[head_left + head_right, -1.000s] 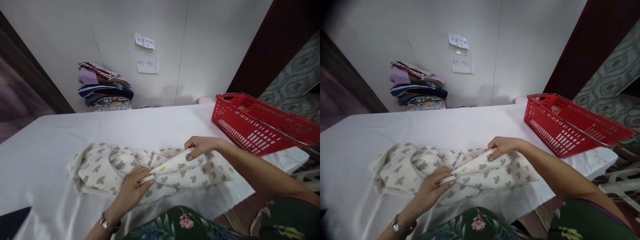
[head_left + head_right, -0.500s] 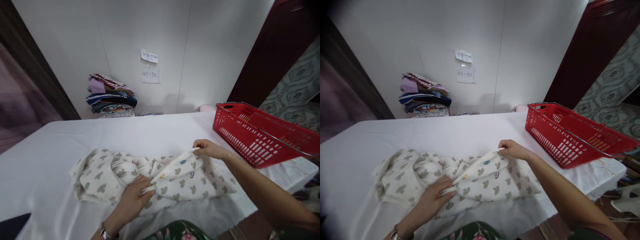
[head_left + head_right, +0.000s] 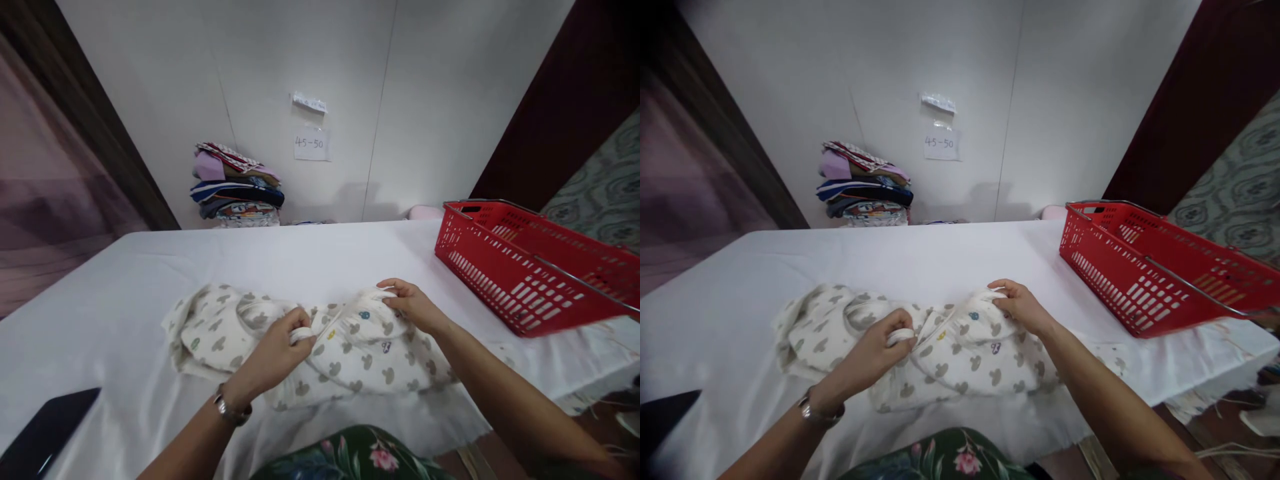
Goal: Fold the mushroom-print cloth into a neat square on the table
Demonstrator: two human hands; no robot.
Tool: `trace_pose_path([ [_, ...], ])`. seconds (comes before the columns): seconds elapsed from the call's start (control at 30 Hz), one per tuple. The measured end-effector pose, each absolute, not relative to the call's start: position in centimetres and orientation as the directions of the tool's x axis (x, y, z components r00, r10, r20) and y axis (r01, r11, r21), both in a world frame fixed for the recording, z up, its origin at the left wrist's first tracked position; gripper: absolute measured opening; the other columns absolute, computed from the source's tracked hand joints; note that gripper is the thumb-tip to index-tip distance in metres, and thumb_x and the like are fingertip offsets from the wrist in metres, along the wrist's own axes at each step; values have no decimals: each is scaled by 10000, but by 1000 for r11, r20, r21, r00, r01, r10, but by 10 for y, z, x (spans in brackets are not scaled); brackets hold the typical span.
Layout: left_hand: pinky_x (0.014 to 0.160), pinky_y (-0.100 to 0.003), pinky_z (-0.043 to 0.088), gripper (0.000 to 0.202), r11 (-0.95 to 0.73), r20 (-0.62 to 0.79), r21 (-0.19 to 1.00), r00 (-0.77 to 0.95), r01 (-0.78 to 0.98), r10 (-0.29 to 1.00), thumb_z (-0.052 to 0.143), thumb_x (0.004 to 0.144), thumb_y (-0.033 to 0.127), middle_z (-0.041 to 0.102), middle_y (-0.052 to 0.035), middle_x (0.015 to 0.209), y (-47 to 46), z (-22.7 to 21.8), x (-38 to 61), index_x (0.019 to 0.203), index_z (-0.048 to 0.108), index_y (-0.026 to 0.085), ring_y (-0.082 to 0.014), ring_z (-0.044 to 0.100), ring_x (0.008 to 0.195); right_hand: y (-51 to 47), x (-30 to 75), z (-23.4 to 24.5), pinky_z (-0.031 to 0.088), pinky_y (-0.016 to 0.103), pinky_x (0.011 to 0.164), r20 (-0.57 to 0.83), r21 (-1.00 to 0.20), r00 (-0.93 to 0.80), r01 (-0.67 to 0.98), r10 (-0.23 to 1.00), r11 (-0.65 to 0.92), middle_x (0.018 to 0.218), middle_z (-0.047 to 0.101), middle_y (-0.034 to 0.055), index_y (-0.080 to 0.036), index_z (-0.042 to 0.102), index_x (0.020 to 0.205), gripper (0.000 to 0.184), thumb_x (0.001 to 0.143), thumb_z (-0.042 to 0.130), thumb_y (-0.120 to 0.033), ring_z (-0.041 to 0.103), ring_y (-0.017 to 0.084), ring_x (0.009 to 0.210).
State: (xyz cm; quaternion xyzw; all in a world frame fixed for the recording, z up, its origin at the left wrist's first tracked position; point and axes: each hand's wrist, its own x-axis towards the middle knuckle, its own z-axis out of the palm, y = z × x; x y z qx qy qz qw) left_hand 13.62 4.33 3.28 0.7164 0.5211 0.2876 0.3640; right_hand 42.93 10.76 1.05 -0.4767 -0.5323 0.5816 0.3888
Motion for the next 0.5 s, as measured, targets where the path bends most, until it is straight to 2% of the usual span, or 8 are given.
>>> trace_pose_path([
  [0.07,495,-204,363,190,-181,-5,839,339,514,941,482,788,285,569,44,762,47,33,149,960,532,221,-81,448,518,102,419,7,310,190,423,-120,-993,-223,9,967,-121,681,607,-51,-232,569,982,374,634,695,-291,436,57,444],
  [0.17,552,-220,397,239,-226,28,832,369,507,929,505,789,325,593,34,826,56,28,170,1010,542,243,-103,509,584,92,401,2,380,213,489,-87,-994,-201,-46,976,-98,745,632,-33,-235,593,976,357,637,690,-288,505,89,527],
  [0.27,695,-252,425,249,-308,122,798,362,518,924,567,755,316,604,22,886,65,18,186,994,570,247,-149,560,768,84,388,0,422,237,566,-66,-996,-217,-46,974,-78,846,655,-10,-231,610,973,333,652,680,-287,551,120,632],
  [0.33,775,-271,416,236,-347,182,786,345,512,921,599,732,284,595,13,911,70,10,192,963,585,237,-164,557,856,80,384,-1,425,241,588,-53,-997,-220,-35,974,-62,846,657,-9,-227,616,972,320,664,676,-288,554,124,652],
  [0.5,780,-273,416,63,-371,232,803,329,466,915,588,744,256,587,7,885,72,-3,192,777,575,203,-154,552,837,78,382,-4,421,248,601,-45,-998,-212,-35,976,-54,811,649,-6,-217,609,987,339,669,685,-307,549,128,659],
])
